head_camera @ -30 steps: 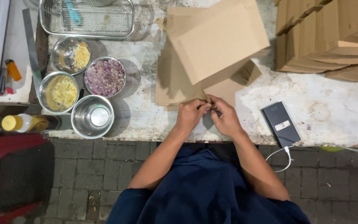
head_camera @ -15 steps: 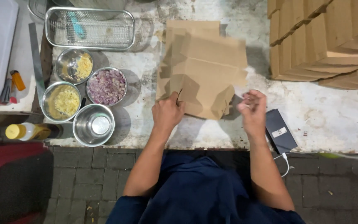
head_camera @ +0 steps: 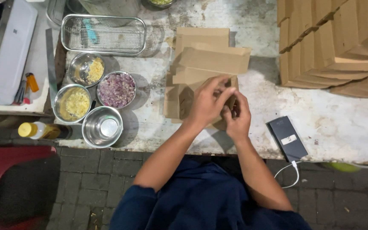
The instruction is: The person repeatedly folds flat cardboard pieces into small rectangular boxes by hand. They fold the side flaps, tuck tabs into slots, and stack the finished boxes on the table. The process is repeated continuously throughout the clip.
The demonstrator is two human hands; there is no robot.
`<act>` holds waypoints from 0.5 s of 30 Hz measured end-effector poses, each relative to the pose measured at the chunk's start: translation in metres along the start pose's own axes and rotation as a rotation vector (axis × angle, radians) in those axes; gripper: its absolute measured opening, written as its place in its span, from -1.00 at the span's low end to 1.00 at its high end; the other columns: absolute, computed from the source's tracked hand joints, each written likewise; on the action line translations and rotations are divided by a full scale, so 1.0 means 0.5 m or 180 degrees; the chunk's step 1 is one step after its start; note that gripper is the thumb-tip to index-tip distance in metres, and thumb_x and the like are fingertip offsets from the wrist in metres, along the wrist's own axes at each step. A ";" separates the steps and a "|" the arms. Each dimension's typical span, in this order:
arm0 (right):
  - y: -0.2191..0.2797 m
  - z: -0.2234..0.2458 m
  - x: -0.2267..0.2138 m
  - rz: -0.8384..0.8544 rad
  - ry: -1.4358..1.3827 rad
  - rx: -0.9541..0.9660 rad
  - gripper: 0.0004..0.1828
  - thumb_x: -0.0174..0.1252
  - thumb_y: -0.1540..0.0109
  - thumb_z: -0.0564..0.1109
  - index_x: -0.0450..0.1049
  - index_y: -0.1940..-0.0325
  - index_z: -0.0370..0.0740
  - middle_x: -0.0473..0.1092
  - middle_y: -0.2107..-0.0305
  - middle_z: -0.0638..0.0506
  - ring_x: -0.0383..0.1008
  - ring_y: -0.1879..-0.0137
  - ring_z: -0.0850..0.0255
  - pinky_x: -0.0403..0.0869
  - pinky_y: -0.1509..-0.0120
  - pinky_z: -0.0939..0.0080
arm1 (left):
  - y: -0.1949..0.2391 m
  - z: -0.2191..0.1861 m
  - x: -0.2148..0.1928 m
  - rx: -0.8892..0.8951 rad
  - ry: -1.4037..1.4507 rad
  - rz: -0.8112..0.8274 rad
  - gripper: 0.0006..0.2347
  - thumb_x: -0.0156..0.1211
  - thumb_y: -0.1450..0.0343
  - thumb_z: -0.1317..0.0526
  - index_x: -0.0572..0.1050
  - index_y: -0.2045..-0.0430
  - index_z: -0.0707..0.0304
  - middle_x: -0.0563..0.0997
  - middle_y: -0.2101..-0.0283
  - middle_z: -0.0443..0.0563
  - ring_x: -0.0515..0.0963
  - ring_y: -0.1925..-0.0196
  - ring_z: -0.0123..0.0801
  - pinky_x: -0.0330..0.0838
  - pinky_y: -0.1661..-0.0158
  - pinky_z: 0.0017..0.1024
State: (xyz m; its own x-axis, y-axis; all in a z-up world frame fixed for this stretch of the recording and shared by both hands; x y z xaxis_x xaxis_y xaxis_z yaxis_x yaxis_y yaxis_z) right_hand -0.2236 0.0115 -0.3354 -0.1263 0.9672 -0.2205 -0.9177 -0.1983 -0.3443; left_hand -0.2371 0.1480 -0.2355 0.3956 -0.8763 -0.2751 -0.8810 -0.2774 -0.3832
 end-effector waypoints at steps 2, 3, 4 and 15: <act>0.006 0.027 -0.003 -0.0051 0.0166 -0.0237 -0.46 0.14 -0.29 -0.21 0.26 -0.37 -0.21 0.28 -0.14 -0.09 0.44 -0.07 -0.03 0.45 -0.02 -0.02 | -0.024 0.040 0.017 -0.0218 0.0023 -0.0007 -0.78 0.26 -0.39 0.15 0.56 0.19 0.27 0.65 0.23 0.19 0.67 0.18 0.02 0.59 0.24 -0.18; 0.009 0.040 -0.007 -0.0127 0.0337 -0.0449 -0.48 0.15 -0.27 -0.22 0.31 -0.33 -0.23 0.32 -0.11 -0.08 0.46 -0.03 0.02 0.46 0.06 0.10 | -0.037 0.064 0.029 -0.0444 0.0050 0.0019 -0.85 0.31 -0.34 0.20 0.62 0.27 0.16 0.69 0.30 0.10 0.67 0.16 0.00 0.59 0.23 -0.22; 0.014 0.030 -0.009 -0.0155 0.0335 -0.0422 -0.48 0.15 -0.27 -0.22 0.31 -0.33 -0.23 0.32 -0.11 -0.08 0.46 -0.03 0.02 0.46 0.06 0.10 | -0.037 0.059 0.026 -0.0450 0.0042 0.0057 -0.85 0.31 -0.34 0.20 0.62 0.27 0.16 0.69 0.30 0.10 0.67 0.16 0.00 0.59 0.23 -0.22; 0.007 0.009 -0.015 -0.0531 -0.1165 0.1278 -0.80 0.17 -0.27 -0.14 0.40 0.41 -0.23 0.45 -0.02 -0.20 0.40 -0.12 0.11 0.33 -0.19 0.07 | 0.059 0.085 0.013 -0.1174 0.0018 0.0399 -0.94 0.25 -0.37 0.35 0.61 0.36 0.26 0.69 0.28 0.12 0.65 0.06 -0.07 0.53 0.05 -0.18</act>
State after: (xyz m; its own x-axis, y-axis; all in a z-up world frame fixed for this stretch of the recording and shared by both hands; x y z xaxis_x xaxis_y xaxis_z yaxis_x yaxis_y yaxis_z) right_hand -0.2278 0.0043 -0.3308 -0.0242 0.9864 0.1624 -0.9986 -0.0314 0.0424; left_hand -0.2495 0.1511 -0.2860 0.2785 -0.9142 -0.2942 -0.9569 -0.2902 -0.0040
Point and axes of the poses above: each hand's wrist, its own y-axis away from the middle knuckle, its own x-axis out of the palm, z = x × y, the point moved 4 cm from there along -y, towards the middle knuckle
